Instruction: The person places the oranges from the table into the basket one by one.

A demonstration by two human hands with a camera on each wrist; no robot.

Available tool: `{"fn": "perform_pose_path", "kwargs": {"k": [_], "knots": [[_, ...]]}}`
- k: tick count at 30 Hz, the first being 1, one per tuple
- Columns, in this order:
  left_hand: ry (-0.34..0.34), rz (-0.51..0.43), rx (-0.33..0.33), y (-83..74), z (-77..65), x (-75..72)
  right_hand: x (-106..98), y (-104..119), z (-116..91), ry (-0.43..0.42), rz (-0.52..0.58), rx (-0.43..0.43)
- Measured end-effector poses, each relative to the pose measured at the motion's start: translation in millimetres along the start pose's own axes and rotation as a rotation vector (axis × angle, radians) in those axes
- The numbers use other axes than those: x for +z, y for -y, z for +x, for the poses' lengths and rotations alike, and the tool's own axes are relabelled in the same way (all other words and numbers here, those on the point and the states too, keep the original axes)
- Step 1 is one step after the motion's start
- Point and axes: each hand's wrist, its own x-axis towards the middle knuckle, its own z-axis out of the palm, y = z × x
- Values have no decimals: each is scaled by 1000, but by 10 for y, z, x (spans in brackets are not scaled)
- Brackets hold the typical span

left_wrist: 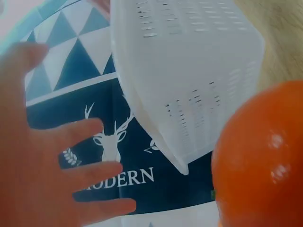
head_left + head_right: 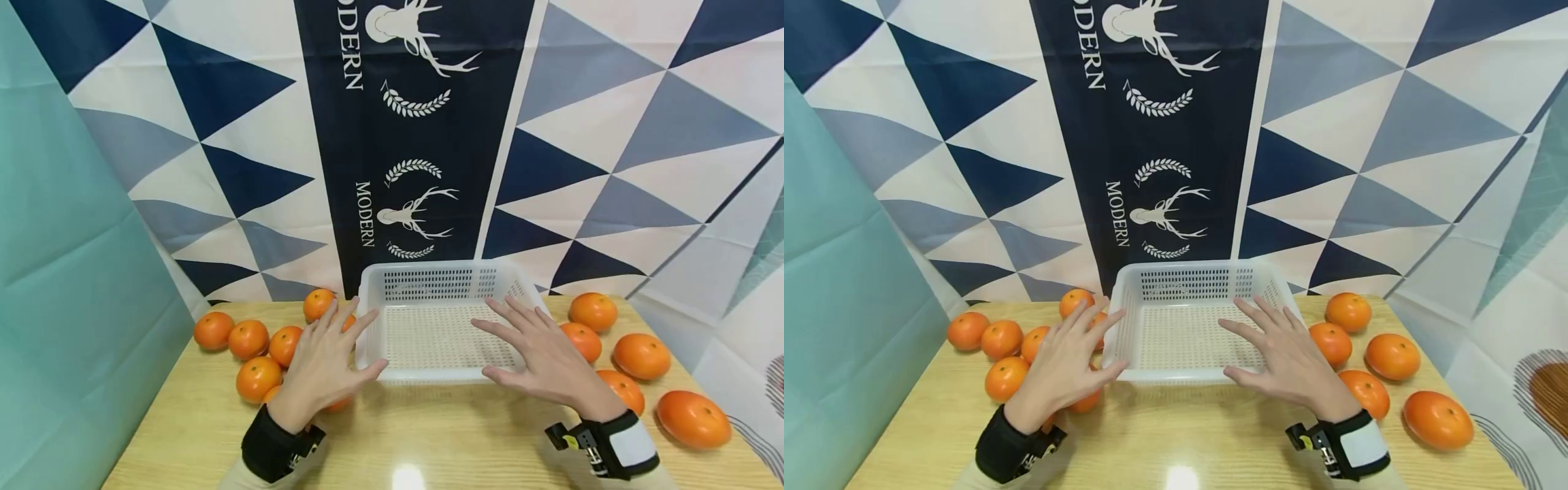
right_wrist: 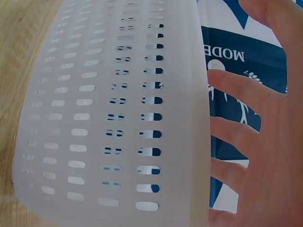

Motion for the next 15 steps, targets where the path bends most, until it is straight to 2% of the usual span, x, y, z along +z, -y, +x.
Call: {"fn": "perform_pose_path", "kwargs": {"k": [3, 6, 11, 15], "knots": [[-58, -59, -36, -9, 47, -6, -24, -4, -12, -4, 3, 6], [-88, -148, -87, -14, 81, 31, -33, -10, -16, 6, 6, 4], [-88, -355, -201, -84, 98, 108, -6, -21, -14, 18, 9, -9], [-105, -469, -232, -128, 108, 201, 5, -9, -5, 16, 17, -21]]}}
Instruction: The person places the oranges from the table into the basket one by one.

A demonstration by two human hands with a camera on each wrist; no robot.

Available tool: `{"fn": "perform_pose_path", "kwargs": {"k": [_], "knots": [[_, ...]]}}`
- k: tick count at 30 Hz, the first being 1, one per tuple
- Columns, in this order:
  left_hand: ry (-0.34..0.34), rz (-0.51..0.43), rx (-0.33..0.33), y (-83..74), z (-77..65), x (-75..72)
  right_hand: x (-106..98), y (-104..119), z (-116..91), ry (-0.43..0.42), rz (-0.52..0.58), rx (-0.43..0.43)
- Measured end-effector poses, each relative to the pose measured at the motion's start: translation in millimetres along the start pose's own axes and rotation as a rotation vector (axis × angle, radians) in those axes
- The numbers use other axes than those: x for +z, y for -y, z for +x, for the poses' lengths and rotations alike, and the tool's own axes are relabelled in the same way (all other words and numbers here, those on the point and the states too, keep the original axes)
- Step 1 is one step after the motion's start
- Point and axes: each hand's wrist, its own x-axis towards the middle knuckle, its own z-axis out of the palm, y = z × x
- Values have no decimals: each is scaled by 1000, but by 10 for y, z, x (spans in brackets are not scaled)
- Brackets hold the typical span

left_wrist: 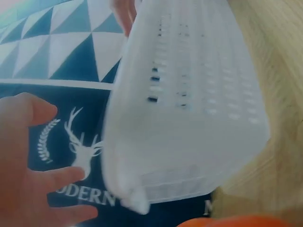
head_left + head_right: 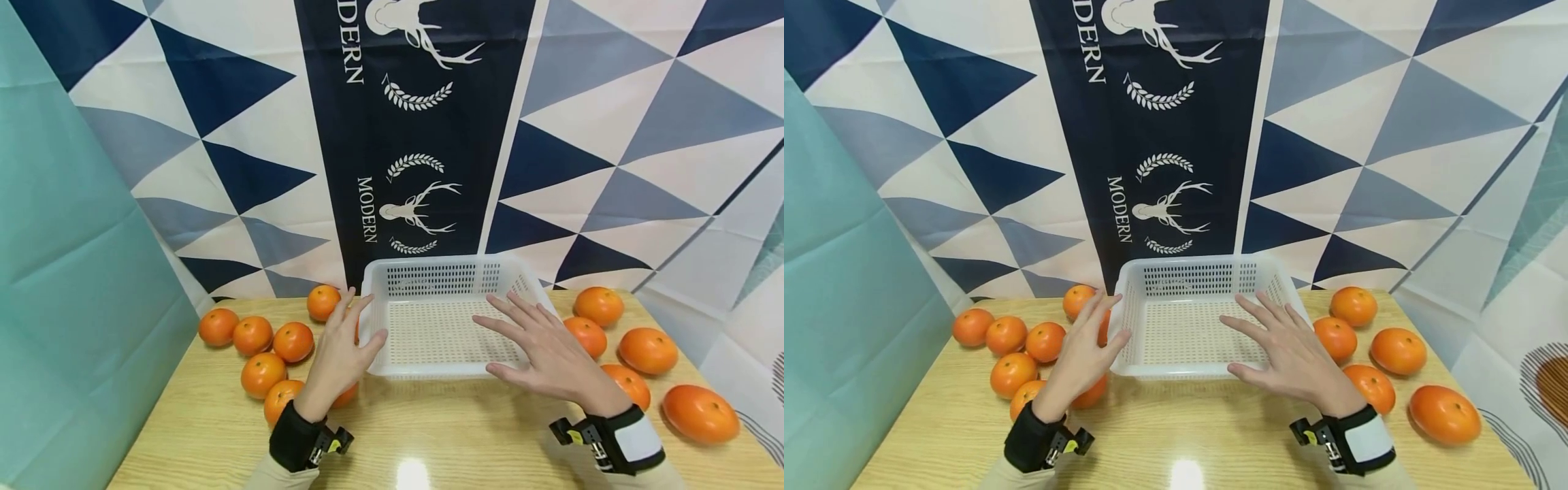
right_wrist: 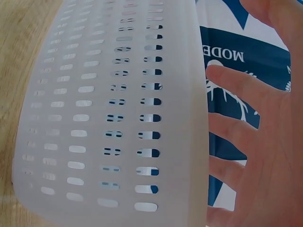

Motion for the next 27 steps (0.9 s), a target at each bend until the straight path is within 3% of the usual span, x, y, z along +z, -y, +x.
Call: {"fn": "perform_pose_path", "kwargs": {"k": [15, 27], "knots": [[29, -101, -87, 111, 31, 257, -10, 9, 35, -14, 9, -19], [-48, -136, -83, 69, 8, 378, -15, 9, 6, -11, 12, -16]]}}
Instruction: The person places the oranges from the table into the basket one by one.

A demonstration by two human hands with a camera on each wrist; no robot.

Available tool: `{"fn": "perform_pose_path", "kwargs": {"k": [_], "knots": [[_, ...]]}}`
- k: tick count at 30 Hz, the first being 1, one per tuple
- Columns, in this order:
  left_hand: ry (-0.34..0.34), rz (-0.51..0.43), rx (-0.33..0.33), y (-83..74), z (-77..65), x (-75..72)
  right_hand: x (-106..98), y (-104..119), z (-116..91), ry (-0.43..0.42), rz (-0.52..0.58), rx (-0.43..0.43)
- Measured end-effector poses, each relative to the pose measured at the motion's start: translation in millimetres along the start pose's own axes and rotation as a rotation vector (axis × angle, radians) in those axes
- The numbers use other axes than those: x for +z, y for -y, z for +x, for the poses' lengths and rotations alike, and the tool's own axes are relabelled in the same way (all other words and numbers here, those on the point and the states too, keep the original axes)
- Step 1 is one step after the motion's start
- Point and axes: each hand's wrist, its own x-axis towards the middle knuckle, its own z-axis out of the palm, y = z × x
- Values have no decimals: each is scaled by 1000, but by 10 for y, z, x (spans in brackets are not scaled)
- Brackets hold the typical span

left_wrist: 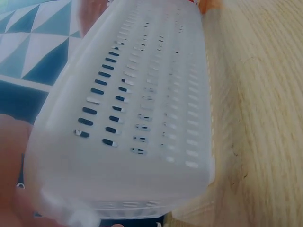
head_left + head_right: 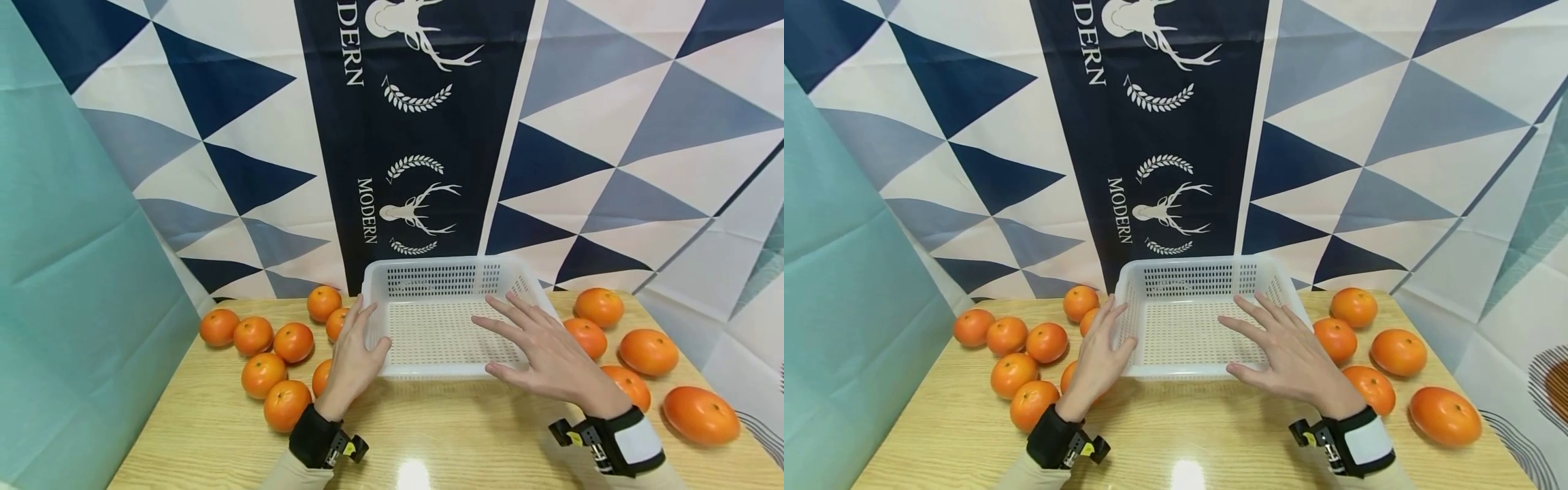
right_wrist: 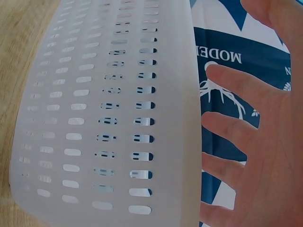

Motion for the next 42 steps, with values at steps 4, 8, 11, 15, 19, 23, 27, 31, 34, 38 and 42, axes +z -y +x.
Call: {"fn": "perform_pose_path", "kwargs": {"k": [4, 8, 11, 15, 19, 23, 27, 31, 34, 38, 42], "knots": [[-15, -16, 3, -3, -12, 30, 3, 2, -4, 3, 4, 7], [-12, -19, 5, 2, -17, 60, 7, 1, -3, -5, 1, -2], [-8, -16, 3, 4, -21, 77, 10, 0, -3, -6, 1, -5], [-2, -15, -4, 11, -25, 86, 15, 2, -2, 3, 5, -2], [-5, -24, 6, 19, -32, 88, 16, 8, 2, 9, 7, -1], [-20, -16, 27, 23, -36, 87, 16, 17, 7, 16, 11, -1], [-7, -12, 16, 20, -27, 84, 20, 22, 6, 17, 10, -1], [21, -8, -16, -14, -20, 85, 20, 14, -8, 16, 8, 1], [27, 6, -20, -22, -20, 87, 20, 10, -12, 9, 5, -5], [38, 5, -19, -7, -13, 88, 18, 2, -11, -5, -1, -15], [43, 1, -17, -2, -14, 86, -30, -16, -8, 1, -4, 3]]}}
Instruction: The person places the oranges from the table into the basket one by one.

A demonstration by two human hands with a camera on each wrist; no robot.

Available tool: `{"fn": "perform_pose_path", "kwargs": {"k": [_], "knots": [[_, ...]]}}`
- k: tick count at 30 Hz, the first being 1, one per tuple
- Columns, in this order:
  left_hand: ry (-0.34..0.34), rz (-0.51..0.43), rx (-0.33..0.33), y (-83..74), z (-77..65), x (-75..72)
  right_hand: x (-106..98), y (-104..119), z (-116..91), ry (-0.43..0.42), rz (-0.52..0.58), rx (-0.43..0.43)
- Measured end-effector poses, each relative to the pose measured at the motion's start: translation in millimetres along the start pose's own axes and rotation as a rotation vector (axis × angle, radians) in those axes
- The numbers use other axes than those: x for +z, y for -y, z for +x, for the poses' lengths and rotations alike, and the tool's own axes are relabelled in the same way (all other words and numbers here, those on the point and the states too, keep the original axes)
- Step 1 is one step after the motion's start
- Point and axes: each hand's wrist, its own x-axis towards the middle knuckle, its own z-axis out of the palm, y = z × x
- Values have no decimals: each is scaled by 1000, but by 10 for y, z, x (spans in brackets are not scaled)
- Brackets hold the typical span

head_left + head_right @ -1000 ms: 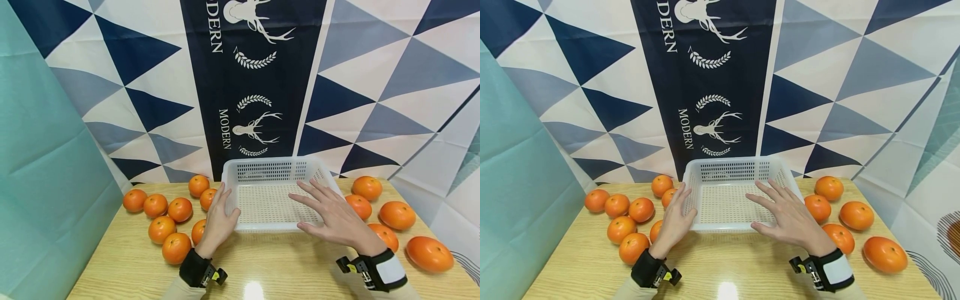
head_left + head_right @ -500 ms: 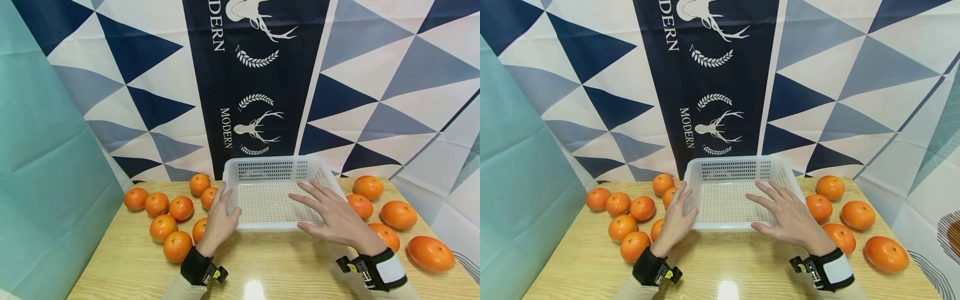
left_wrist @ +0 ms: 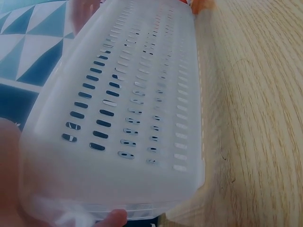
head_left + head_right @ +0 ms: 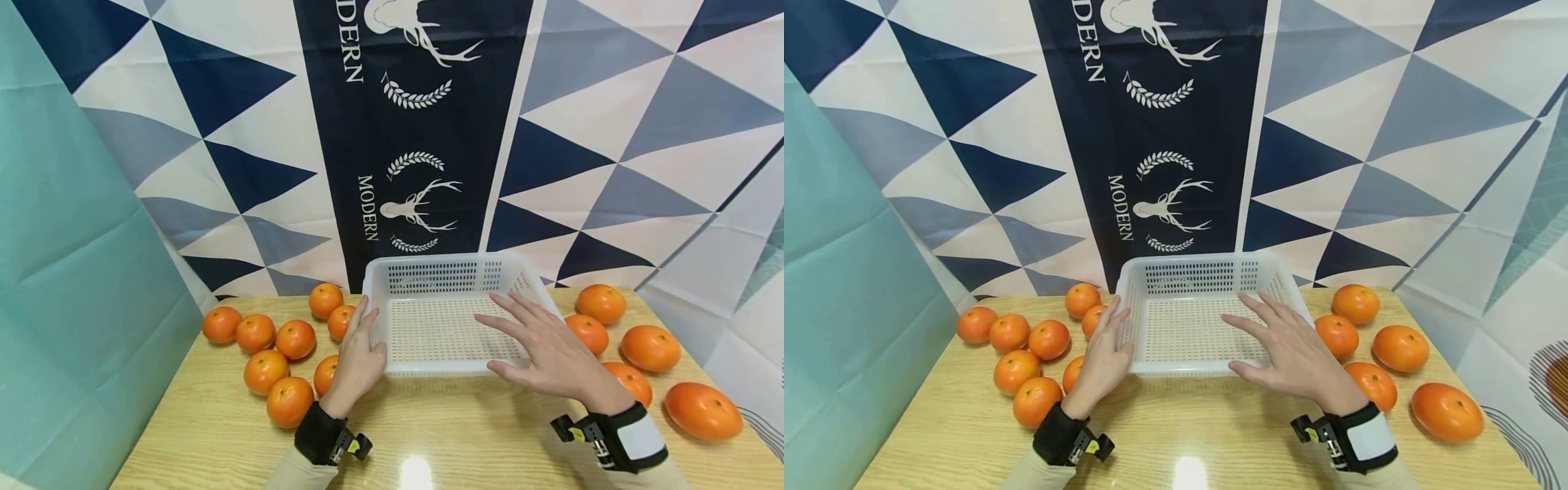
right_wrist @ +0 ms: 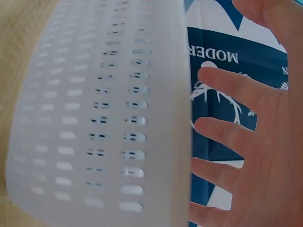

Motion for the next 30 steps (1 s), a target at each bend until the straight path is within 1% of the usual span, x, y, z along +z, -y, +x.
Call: {"fn": "perform_pose_path", "kwargs": {"k": [7, 11, 20, 24, 30], "knots": [[7, -3, -12, 5, -7, -12, -211, -124, -32, -18, -36, 52], [7, 9, -7, 13, -14, -13, -324, -206, -86, -7, -43, 105], [8, 13, -2, 3, -17, -13, -473, -379, -218, -28, -39, 193], [8, 15, 1, 7, -14, -7, -550, -489, -297, -64, -8, 201], [6, 23, 3, 11, -9, -1, -647, -660, -421, -152, 52, 188]]}}
